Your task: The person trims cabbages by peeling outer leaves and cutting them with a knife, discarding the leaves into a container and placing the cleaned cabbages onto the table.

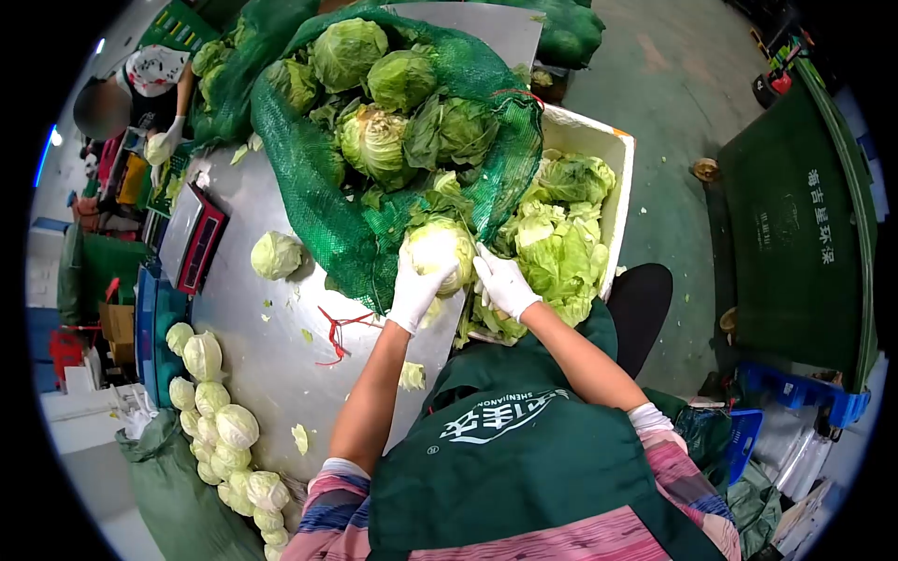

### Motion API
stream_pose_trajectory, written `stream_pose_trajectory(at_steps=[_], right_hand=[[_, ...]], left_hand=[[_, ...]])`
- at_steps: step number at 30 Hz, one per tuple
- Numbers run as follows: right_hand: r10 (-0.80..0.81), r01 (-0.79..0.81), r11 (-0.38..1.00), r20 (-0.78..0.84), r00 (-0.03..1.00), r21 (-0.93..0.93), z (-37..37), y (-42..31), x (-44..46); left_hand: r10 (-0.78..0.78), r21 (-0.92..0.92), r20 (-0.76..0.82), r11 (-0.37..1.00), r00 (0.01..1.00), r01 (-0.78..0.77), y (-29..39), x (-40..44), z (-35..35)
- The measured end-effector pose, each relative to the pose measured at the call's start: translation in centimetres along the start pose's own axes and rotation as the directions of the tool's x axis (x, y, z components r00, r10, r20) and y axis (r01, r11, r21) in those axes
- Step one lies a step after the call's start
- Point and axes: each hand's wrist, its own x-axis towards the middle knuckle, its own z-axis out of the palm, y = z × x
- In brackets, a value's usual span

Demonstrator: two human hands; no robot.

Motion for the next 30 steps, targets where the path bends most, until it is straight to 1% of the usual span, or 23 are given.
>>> stream_pose_trajectory(at_steps=[2,3,4,6,7,10,12,14,15,16,18,19,20,21,22,23,24,25,26,27,28,29,30], right_hand=[[-0.224,0.174,0.937,-0.139,0.965,-0.302,0.5,0.2,0.6],[-0.236,0.172,0.903,-0.119,0.965,-0.393,0.6,-0.4,0.5],[-0.235,0.172,0.904,-0.119,0.965,-0.391,0.6,-1.1,0.2],[-0.292,0.189,0.798,-0.093,0.952,-0.573,0.5,-2.2,0.0],[-0.281,0.183,0.763,-0.064,0.958,-0.62,0.4,-2.4,0.1],[-0.294,0.166,0.775,-0.115,0.949,-0.61,0.6,-2.3,0.8],[-0.332,0.188,0.749,-0.115,0.936,-0.635,0.2,-1.8,1.6],[-0.228,0.114,0.869,-0.184,0.956,-0.482,-0.9,-1.0,2.8],[-0.048,-0.027,0.946,-0.22,0.974,-0.323,-2.1,-0.5,3.4],[0.134,-0.176,0.972,-0.249,0.959,-0.157,-3.4,-0.8,3.6],[0.241,-0.274,0.954,-0.229,0.943,-0.125,-5.6,-1.3,1.8],[0.071,-0.173,0.939,-0.325,0.943,-0.296,-6.0,2.1,2.8],[-0.108,-0.092,0.88,-0.384,0.917,-0.465,-5.6,5.5,3.8],[-0.09,-0.133,0.841,-0.378,0.921,-0.524,-5.5,5.2,3.1],[-0.088,-0.131,0.841,-0.371,0.924,-0.525,-5.1,4.4,2.6],[-0.082,-0.138,0.84,-0.375,0.923,-0.525,-4.3,3.6,2.2],[-0.08,-0.144,0.839,-0.38,0.921,-0.525,-3.5,2.5,1.9],[-0.042,-0.115,0.859,-0.291,0.956,-0.5,-3.0,1.5,1.8],[-0.132,-0.002,0.879,-0.248,0.96,-0.476,-1.9,1.1,1.4],[-0.193,0.034,0.861,-0.263,0.945,-0.508,-0.8,1.0,1.2],[-0.256,0.069,0.839,-0.279,0.926,-0.54,-0.2,0.9,1.1],[-0.259,0.067,0.838,-0.286,0.922,-0.541,-0.5,0.9,1.0],[-0.294,0.114,0.844,-0.275,0.915,-0.524,-0.7,1.0,0.6]], left_hand=[[-0.019,-0.045,0.0,0.999,1.0,0.019,-1.0,0.7,-0.2],[-0.039,-0.094,0.004,0.995,0.999,0.039,-0.8,0.7,-0.2],[-0.039,-0.092,0.005,0.995,0.999,0.04,-0.7,0.6,-0.1],[0.018,0.064,-0.064,0.998,0.998,-0.014,-0.4,0.2,0.3],[0.024,0.096,-0.083,0.995,0.996,-0.016,-0.3,-0.2,0.6],[0.056,0.174,-0.133,0.984,0.99,-0.032,0.3,-0.5,1.3],[0.054,0.182,-0.131,0.983,0.99,-0.029,0.5,-0.8,1.4],[0.148,0.262,-0.142,0.959,0.979,-0.107,0.7,-1.7,1.7],[0.158,0.235,-0.126,0.964,0.979,-0.126,1.1,-2.4,1.9],[0.156,0.235,-0.128,0.964,0.979,-0.123,0.3,-2.8,1.6],[0.206,0.036,0.022,0.978,0.978,-0.207,-1.3,-3.3,0.8],[0.082,-0.281,0.056,0.958,0.995,-0.063,-0.8,-4.4,0.6],[0.082,-0.281,0.052,0.957,0.995,-0.064,-0.9,-5.0,0.0],[-0.003,-0.295,0.038,0.955,0.999,0.014,-1.1,-5.5,-0.9],[-0.092,-0.31,0.024,0.946,0.996,0.094,-1.0,-6.0,-1.6],[-0.113,-0.331,0.048,0.936,0.992,0.123,-1.0,-6.0,-1.9],[-0.118,-0.332,0.041,0.935,0.992,0.124,-0.9,-5.7,-1.5],[-0.074,-0.288,0.022,0.955,0.997,0.077,-0.7,-5.3,-0.6],[-0.028,-0.242,0.007,0.97,1.0,0.029,-0.4,-4.8,0.2],[-0.029,-0.243,0.007,0.97,1.0,0.03,-0.2,-4.6,0.6],[-0.004,-0.162,-0.048,0.987,0.999,-0.004,0.1,-4.3,1.1],[0.031,-0.076,-0.095,0.996,0.995,-0.038,0.5,-3.7,1.4],[0.062,0.011,-0.141,0.998,0.988,-0.061,0.8,-3.5,1.6]])
